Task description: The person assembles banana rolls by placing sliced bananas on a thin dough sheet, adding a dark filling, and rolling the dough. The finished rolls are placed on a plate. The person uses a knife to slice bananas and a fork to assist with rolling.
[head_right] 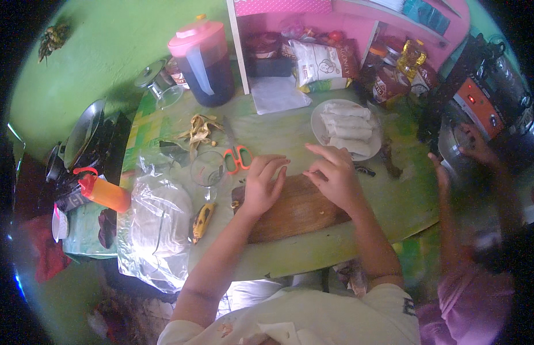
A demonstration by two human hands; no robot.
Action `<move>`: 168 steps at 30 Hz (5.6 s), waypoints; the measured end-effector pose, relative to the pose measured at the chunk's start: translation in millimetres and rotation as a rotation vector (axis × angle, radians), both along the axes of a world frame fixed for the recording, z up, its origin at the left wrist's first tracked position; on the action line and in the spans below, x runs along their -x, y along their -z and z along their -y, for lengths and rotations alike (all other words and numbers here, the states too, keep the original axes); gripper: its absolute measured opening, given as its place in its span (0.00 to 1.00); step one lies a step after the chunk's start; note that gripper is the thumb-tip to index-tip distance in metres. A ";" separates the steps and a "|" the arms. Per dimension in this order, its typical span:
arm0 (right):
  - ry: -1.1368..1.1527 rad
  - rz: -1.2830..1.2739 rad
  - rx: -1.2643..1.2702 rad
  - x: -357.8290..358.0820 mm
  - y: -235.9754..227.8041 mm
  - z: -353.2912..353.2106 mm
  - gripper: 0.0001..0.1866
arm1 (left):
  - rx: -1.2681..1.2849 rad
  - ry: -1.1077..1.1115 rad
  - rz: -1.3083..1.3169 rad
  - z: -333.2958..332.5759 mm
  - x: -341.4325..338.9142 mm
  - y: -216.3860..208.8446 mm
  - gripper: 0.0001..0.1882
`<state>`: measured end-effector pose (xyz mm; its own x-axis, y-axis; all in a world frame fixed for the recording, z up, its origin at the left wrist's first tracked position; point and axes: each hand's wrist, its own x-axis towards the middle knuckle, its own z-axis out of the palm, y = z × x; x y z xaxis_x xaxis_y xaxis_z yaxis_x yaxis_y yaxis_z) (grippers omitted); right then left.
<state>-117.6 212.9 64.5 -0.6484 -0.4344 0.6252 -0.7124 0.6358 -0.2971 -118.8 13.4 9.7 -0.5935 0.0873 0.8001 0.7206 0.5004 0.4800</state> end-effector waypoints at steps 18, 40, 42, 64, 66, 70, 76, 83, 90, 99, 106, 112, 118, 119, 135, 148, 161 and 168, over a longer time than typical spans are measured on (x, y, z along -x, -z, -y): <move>0.087 0.351 0.585 -63.1 47.1 -9.4 0.03 | 0.033 0.051 0.005 1.0 0.8 6.7 0.13; 0.024 0.391 0.582 -96.7 40.6 -19.6 0.04 | 0.060 0.108 0.041 2.4 1.4 11.6 0.11; 0.013 0.375 0.620 -98.9 43.9 -19.4 0.04 | 0.061 0.100 0.015 1.3 3.2 12.9 0.10; 0.153 0.429 0.945 -113.7 68.8 -67.4 0.06 | 0.050 0.131 0.061 0.9 5.7 15.9 0.09; 0.089 0.495 1.011 -119.4 80.4 -85.9 0.07 | 0.052 0.130 0.048 0.9 7.3 16.9 0.08; -0.117 1.112 0.899 -143.6 68.8 -127.4 0.05 | 0.072 0.118 0.039 2.8 6.1 16.5 0.08; -0.066 1.710 0.109 -171.5 88.5 -163.8 0.07 | 0.075 0.145 0.037 2.7 6.6 14.3 0.09; 0.487 1.568 0.549 -209.7 265.1 -238.0 0.12 | 0.072 0.129 0.031 1.8 7.6 16.5 0.09; 0.854 0.929 0.358 -225.0 399.4 -228.9 0.13 | 0.072 0.126 0.021 2.4 6.7 15.4 0.09; 0.826 0.849 0.016 -243.8 442.4 -202.4 0.19 | 0.060 0.151 0.080 3.9 4.0 17.4 0.10; 0.857 1.223 -0.237 -214.8 443.7 -190.7 0.25 | 0.061 0.169 0.102 1.4 0.9 15.3 0.11; 0.853 1.276 -0.132 -179.9 421.1 -164.9 0.24 | 0.053 0.167 0.107 3.2 1.4 15.3 0.11; 0.845 1.309 -0.052 -161.7 405.5 -140.9 0.23 | 0.062 0.167 0.083 -1.3 4.1 16.2 0.09; 0.853 1.314 -0.031 -163.3 404.4 -139.5 0.23 | 0.058 0.180 0.081 -5.9 5.0 16.3 0.09; 0.774 1.377 -0.046 -143.4 392.5 -117.1 0.21 | 0.055 0.134 0.094 4.2 3.0 16.7 0.09; 0.742 1.388 -0.013 -131.3 387.6 -95.7 0.21 | 0.051 0.157 0.119 2.5 1.1 13.9 0.11; 0.729 1.399 -0.037 -124.0 373.6 -109.3 0.21 | 0.056 0.139 0.086 2.3 2.5 15.4 0.08; 0.736 1.398 -0.048 -118.7 365.0 -110.9 0.21 | 0.054 0.141 0.067 4.2 2.9 15.5 0.08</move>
<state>1.1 323.8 -300.5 -0.7467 0.2215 -0.6273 0.5518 0.7327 -0.3982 -121.7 9.2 -5.9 -0.6239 0.2151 0.7513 0.7529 0.4231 0.5042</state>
